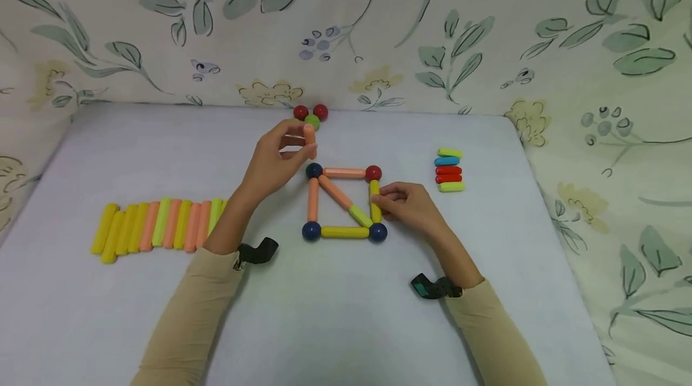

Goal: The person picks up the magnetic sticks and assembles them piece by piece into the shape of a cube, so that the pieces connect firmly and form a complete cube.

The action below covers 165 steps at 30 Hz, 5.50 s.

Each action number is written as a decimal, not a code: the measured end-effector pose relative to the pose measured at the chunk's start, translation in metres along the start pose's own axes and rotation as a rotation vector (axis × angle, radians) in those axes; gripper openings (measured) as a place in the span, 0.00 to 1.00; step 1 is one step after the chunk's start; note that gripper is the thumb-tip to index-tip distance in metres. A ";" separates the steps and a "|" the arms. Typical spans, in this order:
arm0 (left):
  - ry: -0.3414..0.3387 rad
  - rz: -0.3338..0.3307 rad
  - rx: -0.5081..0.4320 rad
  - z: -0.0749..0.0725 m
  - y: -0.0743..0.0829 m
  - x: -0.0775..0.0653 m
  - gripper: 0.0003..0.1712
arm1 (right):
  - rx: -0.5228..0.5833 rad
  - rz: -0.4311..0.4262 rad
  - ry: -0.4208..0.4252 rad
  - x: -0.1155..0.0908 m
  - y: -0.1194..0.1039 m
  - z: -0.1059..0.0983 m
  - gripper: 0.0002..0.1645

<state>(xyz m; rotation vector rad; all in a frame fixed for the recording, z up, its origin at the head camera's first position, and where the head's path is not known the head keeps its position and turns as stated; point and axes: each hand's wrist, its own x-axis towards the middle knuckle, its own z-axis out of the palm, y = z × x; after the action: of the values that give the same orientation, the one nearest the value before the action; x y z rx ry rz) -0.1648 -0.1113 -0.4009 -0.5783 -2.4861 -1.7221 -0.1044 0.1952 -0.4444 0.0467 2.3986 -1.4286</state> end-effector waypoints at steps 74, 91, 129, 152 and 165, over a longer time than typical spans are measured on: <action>-0.117 -0.297 0.792 -0.058 0.027 -0.140 0.26 | 0.016 0.047 -0.017 -0.001 -0.003 -0.002 0.28; -0.221 -0.197 0.471 -0.033 0.036 -0.117 0.27 | 0.036 0.047 -0.011 0.000 0.001 -0.004 0.26; -0.341 0.005 0.022 0.001 0.024 -0.104 0.23 | 0.020 0.036 0.000 0.001 -0.003 0.000 0.26; -0.286 -0.020 0.248 0.014 0.028 -0.111 0.18 | -0.129 -0.079 0.082 -0.011 -0.009 0.007 0.25; -0.331 -0.131 0.294 -0.018 0.025 -0.113 0.30 | -0.124 -0.090 0.063 -0.007 -0.010 0.008 0.24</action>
<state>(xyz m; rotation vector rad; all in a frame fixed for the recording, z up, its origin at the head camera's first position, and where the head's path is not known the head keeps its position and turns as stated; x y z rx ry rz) -0.0542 -0.1506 -0.4018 -0.7354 -2.9932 -1.3472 -0.0973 0.1847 -0.4375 -0.0479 2.5661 -1.3313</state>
